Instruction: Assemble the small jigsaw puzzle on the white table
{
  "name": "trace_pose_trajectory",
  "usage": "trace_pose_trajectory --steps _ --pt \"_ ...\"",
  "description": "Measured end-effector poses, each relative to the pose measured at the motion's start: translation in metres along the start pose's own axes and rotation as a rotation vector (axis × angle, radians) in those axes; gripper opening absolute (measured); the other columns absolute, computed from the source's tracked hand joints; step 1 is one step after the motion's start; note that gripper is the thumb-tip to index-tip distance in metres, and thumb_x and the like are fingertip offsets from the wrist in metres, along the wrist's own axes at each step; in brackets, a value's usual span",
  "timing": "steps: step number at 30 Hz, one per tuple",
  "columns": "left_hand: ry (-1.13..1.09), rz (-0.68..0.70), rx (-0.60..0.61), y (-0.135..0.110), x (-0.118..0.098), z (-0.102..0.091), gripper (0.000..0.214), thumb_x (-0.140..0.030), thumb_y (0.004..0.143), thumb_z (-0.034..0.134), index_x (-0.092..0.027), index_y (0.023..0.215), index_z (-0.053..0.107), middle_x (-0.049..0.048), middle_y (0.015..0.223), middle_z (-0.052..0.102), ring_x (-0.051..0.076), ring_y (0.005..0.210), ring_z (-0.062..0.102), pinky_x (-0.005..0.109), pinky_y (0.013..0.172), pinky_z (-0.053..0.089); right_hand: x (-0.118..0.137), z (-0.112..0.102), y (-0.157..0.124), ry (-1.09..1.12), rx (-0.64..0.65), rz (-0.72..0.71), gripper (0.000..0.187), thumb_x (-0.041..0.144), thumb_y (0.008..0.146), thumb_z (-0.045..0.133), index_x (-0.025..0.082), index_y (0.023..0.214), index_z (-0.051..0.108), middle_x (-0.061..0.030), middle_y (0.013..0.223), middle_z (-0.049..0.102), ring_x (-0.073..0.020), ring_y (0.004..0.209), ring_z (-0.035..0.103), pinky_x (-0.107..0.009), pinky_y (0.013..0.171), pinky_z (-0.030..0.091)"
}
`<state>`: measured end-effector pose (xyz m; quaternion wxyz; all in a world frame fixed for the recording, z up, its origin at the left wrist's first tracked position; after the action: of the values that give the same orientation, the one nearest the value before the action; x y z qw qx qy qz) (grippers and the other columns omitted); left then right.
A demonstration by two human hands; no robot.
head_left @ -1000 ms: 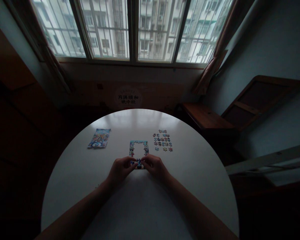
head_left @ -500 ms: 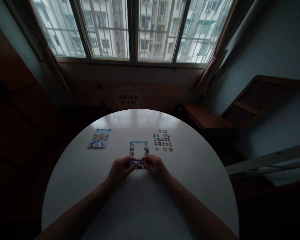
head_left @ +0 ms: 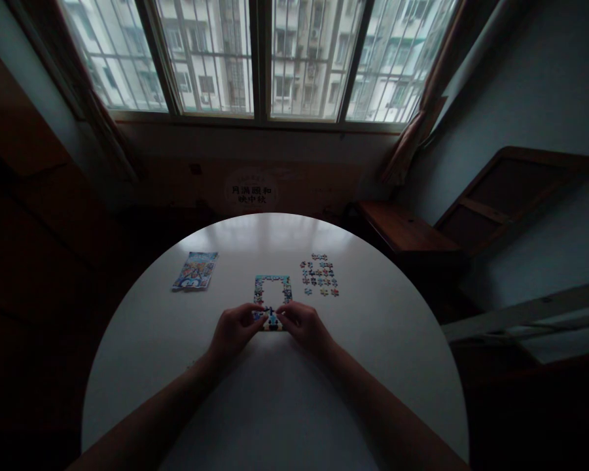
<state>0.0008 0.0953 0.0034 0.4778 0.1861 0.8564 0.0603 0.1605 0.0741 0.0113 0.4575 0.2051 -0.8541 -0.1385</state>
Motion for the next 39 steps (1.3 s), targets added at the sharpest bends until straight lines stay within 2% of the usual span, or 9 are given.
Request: trace_pose_trajectory --steps 8,20,25,31,39 --pt "-0.058 -0.075 -0.045 0.002 0.005 -0.005 0.032 -0.043 0.073 0.064 -0.013 0.083 0.069 -0.0055 0.048 0.045 0.007 0.044 0.037 0.017 0.043 0.027 0.002 0.000 -0.001 0.037 0.008 -0.019 0.027 0.018 0.082 0.054 0.017 0.106 0.065 0.0002 0.068 0.057 -0.0094 0.057 0.047 -0.022 0.059 0.040" --pt "-0.095 -0.114 -0.066 0.003 0.005 -0.008 0.033 -0.044 0.071 0.066 -0.013 0.081 0.070 -0.0061 0.046 0.043 0.007 0.043 0.036 0.018 0.042 0.027 0.006 0.004 -0.001 0.019 0.065 -0.028 0.033 0.017 0.081 0.052 0.018 0.111 0.065 -0.0019 0.070 0.060 -0.0099 0.057 0.049 -0.023 0.060 0.041" --pt "-0.112 -0.140 -0.085 0.004 0.008 -0.010 0.034 -0.045 0.070 0.066 -0.013 0.081 0.069 -0.0055 0.047 0.045 0.007 0.044 0.038 0.018 0.042 0.027 -0.005 0.002 0.000 0.029 0.001 0.078 0.029 0.019 0.081 0.050 0.014 0.103 0.069 -0.0061 0.079 0.068 -0.0124 0.064 0.057 -0.024 0.064 0.044" --pt "-0.171 -0.195 -0.087 0.005 0.012 -0.011 0.035 -0.046 0.069 0.067 -0.013 0.081 0.069 -0.0059 0.047 0.043 0.007 0.043 0.037 0.018 0.042 0.027 -0.029 -0.012 -0.002 0.146 -0.214 0.308 0.033 0.023 0.077 0.048 0.011 0.098 0.070 -0.0051 0.069 0.068 -0.0125 0.054 0.054 -0.023 0.052 0.044" --pt "-0.172 -0.202 -0.078 0.005 0.010 -0.011 0.035 -0.045 0.069 0.067 -0.012 0.081 0.069 -0.0057 0.047 0.044 0.007 0.044 0.037 0.018 0.043 0.027 -0.032 -0.010 -0.001 0.201 -0.170 0.332 0.035 0.024 0.077 0.048 0.010 0.101 0.070 -0.0046 0.067 0.067 -0.0106 0.050 0.051 -0.021 0.048 0.042"
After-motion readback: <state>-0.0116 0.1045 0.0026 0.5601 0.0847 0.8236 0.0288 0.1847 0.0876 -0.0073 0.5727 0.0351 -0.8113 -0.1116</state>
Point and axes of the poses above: each hand's wrist, its own y-axis towards the middle knuckle, its own z-axis out of the palm, x = y × z, the point moved 7 cm from there along y, towards the middle knuckle
